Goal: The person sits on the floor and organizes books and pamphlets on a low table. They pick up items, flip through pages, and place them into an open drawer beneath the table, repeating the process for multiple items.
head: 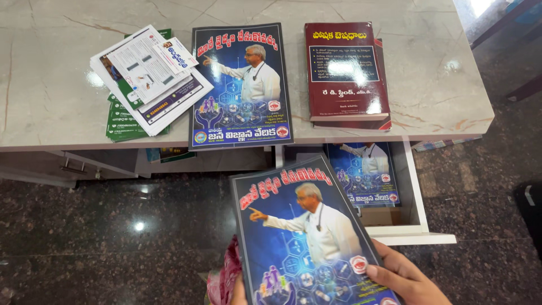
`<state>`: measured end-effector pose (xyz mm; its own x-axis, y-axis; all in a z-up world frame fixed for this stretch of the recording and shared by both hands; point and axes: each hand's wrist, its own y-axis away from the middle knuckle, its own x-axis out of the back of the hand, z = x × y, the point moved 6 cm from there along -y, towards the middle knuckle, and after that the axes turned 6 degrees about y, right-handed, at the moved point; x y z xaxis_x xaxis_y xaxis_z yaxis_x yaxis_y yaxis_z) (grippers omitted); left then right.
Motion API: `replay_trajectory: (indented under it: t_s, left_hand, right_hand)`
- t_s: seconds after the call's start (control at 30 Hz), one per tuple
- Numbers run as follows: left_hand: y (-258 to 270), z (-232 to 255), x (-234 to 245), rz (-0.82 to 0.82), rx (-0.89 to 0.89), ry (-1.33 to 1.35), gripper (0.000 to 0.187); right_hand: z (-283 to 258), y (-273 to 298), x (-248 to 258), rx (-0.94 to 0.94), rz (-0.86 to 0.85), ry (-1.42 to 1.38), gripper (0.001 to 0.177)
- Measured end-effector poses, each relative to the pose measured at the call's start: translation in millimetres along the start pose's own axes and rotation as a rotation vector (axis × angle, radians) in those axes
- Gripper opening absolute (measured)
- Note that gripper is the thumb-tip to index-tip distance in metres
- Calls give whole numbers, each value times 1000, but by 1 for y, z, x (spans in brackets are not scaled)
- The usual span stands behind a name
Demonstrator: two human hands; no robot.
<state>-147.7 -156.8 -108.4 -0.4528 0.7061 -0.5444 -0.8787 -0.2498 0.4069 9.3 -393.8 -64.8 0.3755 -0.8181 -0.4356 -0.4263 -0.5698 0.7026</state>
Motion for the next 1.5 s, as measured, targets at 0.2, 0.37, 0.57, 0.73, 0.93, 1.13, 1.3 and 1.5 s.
replay_trajectory:
  t_s: [0.2,0.37,0.57,0.73,0.93,1.13,1.3,1.5]
  left_hand:
    - [-38,-4,-21,-149,170,-74,69]
    - [-141,-36,-46,-199,243,-68,78]
    - [-272,-61,-79,-277,40,-361,76]
    - [-321,-111,-83,-274,141,-426,86]
    - [-341,-140,-76,-174,112,-1070,96]
    - [-344,-112,-98,-42,211,-1371,53]
    - [-353,-118,-100,14,175,-1013,39]
    - [-352,-117,-91,-97,-267,-1256,35]
  right_hand:
    - [-7,-28,65,-70,342,259,70]
    - [-62,-83,134,142,531,657,83]
    - [-94,-154,196,335,536,724,56]
    - [-95,-156,213,334,863,1078,42]
    - [-79,-159,183,458,816,1363,45]
    - [-78,-159,173,445,722,1471,48]
    - [-72,-158,147,527,485,1599,54]
    - [-54,-177,153,331,404,1763,20]
